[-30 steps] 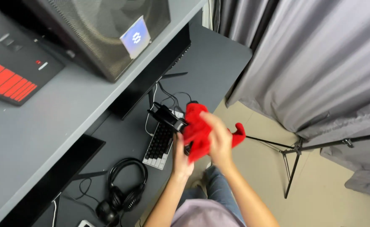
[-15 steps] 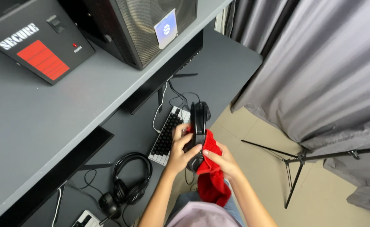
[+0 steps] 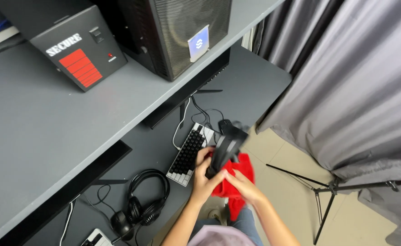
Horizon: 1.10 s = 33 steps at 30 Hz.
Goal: The person wipes a pair of black over-ear headphones with a red cloth. They move along a row of computer workstations, picking up and cleaning the headphones at each station before placing them back down.
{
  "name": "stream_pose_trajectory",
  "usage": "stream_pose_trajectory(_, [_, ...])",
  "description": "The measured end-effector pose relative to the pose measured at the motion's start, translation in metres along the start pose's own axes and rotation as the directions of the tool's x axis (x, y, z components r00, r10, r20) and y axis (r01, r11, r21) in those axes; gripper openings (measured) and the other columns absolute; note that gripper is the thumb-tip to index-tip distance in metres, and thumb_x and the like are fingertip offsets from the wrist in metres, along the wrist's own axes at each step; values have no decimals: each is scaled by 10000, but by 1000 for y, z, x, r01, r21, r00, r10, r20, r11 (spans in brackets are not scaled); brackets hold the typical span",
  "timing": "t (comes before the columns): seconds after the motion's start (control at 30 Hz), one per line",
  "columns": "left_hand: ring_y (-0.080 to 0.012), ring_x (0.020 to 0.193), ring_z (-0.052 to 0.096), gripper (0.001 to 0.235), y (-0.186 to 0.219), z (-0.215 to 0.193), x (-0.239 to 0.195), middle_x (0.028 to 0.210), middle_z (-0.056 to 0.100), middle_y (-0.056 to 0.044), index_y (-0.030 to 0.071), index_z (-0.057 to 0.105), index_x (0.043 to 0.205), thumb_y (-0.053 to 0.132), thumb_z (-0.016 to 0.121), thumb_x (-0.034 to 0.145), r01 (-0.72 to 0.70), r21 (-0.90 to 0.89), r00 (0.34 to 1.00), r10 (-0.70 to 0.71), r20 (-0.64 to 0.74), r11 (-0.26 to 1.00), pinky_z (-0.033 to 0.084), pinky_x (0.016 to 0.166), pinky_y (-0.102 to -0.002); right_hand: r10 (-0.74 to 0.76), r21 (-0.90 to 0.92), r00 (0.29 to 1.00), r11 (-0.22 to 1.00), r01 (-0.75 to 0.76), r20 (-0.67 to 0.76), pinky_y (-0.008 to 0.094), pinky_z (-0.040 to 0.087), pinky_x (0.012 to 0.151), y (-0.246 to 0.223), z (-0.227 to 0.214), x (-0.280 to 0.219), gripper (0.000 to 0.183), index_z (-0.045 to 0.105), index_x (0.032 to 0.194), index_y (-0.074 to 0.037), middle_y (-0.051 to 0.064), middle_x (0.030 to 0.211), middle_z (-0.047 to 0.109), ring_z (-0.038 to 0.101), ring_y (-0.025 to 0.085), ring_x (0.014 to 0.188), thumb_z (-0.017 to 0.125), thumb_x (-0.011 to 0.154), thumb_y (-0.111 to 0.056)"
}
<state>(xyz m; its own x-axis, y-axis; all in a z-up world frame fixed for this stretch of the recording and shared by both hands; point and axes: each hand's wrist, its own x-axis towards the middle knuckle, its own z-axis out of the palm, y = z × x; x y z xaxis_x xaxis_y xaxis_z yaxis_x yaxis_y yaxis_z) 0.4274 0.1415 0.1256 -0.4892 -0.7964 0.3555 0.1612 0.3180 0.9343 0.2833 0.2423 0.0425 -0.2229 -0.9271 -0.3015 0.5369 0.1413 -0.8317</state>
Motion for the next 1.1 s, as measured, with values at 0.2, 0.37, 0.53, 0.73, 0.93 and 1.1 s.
stream_pose_trajectory(0.2, [-300, 1351, 496, 315, -7, -7, 12, 1438, 500, -153, -36, 681, 1080, 187, 758, 871, -206, -25, 973, 207, 97, 978, 375, 1154, -410, -83, -493, 907, 817, 299, 414, 293, 555, 940, -16, 14, -6, 511, 624, 1274, 28, 104, 1174, 712, 662, 145, 1085, 764, 952, -343])
stream_pose_trajectory(0.37, [-233, 1235, 552, 320, -28, -5, 13, 1383, 520, -106, -11, 713, 1143, 184, 722, 890, 121, -151, 981, -142, -134, 981, 457, 1038, -369, -432, -699, 890, 681, 217, -145, 314, 607, 636, -6, 45, -14, 408, 751, 1089, 5, 85, 827, 813, 743, 174, 668, 903, 812, -252])
stream_pose_trajectory(0.53, [-212, 1305, 534, 316, -37, -20, 10, 1386, 551, -109, -15, 680, 1215, 129, 702, 935, -6, -209, 999, -1, -33, 978, 418, 1102, -342, -295, -422, 949, 851, 312, 107, 382, 608, 744, -35, 60, -25, 661, 591, 1241, 32, 117, 993, 741, 718, 198, 833, 914, 717, -207])
stream_pose_trajectory(0.73, [-193, 1203, 586, 433, -78, -24, 7, 1328, 609, -93, -10, 603, 1348, 163, 702, 964, 217, -601, 972, -228, 60, 769, 458, 1051, -350, -691, -704, 709, 432, 564, 144, 362, 559, 871, -29, 67, -17, 759, 592, 1291, 16, 82, 1091, 731, 712, 203, 970, 931, 661, -239])
stream_pose_trajectory(0.93, [-199, 1292, 565, 480, -113, -28, 2, 1387, 602, -87, 33, 565, 1388, 330, 623, 1016, 269, -572, 937, -349, -33, 775, 425, 1105, -369, -461, -114, 826, 886, 450, -323, 373, 586, 805, 7, 9, 7, 436, 653, 1256, 31, 151, 1039, 736, 718, 221, 887, 695, 959, -285])
stream_pose_trajectory(1.1, [-180, 1292, 577, 606, -128, -25, -14, 1449, 594, 5, 172, 560, 1446, 535, 522, 962, 661, -683, 579, -790, 203, 310, 426, 1104, -401, -144, 443, 912, 838, 319, -384, 381, 599, 751, -11, 1, 17, 392, 653, 1153, -45, 121, 997, 743, 727, 228, 839, 595, 958, -381])
